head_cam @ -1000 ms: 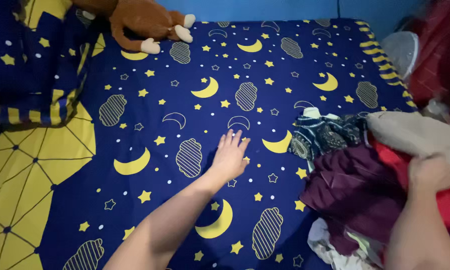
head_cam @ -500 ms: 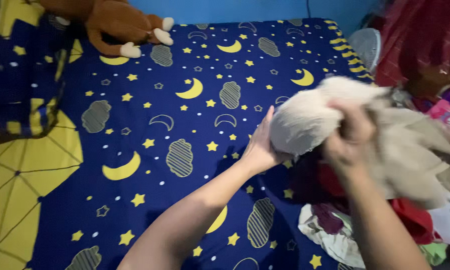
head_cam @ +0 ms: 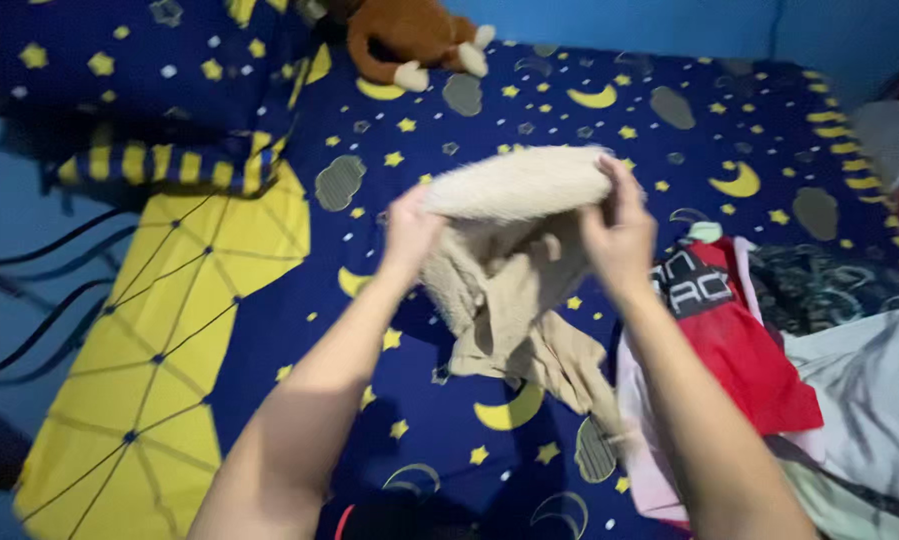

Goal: The person folds several towels one by one on a bed. They unfold, smooth, and fold a beige towel, then a purple towel, a red towel, and a white towel, stacking each folded towel on the left side of the bed.

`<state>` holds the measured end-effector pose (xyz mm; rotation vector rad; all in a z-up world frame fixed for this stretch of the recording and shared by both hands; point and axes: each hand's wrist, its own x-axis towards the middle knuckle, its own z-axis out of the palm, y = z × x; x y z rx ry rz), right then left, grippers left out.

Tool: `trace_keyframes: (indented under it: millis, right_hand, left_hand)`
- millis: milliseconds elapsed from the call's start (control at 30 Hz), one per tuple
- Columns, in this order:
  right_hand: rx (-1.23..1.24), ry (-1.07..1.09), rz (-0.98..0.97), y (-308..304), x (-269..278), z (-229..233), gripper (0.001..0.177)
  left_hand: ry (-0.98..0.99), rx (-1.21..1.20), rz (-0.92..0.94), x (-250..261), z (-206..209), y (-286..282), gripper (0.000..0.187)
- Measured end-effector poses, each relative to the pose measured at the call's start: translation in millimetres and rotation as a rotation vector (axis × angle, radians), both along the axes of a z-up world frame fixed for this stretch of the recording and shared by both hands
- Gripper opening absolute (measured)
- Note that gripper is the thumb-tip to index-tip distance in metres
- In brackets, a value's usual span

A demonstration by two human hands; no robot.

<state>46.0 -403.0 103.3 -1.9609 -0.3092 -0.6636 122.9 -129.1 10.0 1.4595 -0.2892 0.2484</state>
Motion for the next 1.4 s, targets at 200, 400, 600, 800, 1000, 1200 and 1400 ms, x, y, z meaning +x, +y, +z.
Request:
trace_keyframes:
  millis: [200, 400, 600, 800, 1000, 1200, 1400]
  right_hand:
    - [-0.277, 0.297, 0.067, 69, -26, -117, 0.094]
    - [-0.667, 0.617, -0.512, -21, -86, -224, 0.100]
    - [-0.369, 0.922, -0.649, -92, -98, -252, 0.095]
    - [-0.185, 1.073, 0.336, 29, -70, -219, 0.062]
    - [0.707, 1.041, 0.079, 149, -37, -126, 0.088]
    - [1.252, 0.310, 0.629, 119, 34, 9, 0.084]
    - [-0.220, 0.354, 0.543, 123, 97, -18, 0.079]
  left_hand:
    - [0.367, -0.314, 0.297, -34, 18, 159, 0.031]
    - [0.289, -0.284, 0.405, -60, 17, 234, 0.019]
    - [0.505, 0.062, 0.165, -62, 4, 146, 0.025]
    - [0.583, -0.302, -0.252, -87, 86, 50, 0.028]
    - [0.277, -0.620, -0.524, -113, 183, 79, 0.034]
    - [0.435, -0.692, -0.410, -131, 158, 126, 0.049]
    - [0.810, -0.332, 0.166, -157, -49, 175, 0.052]
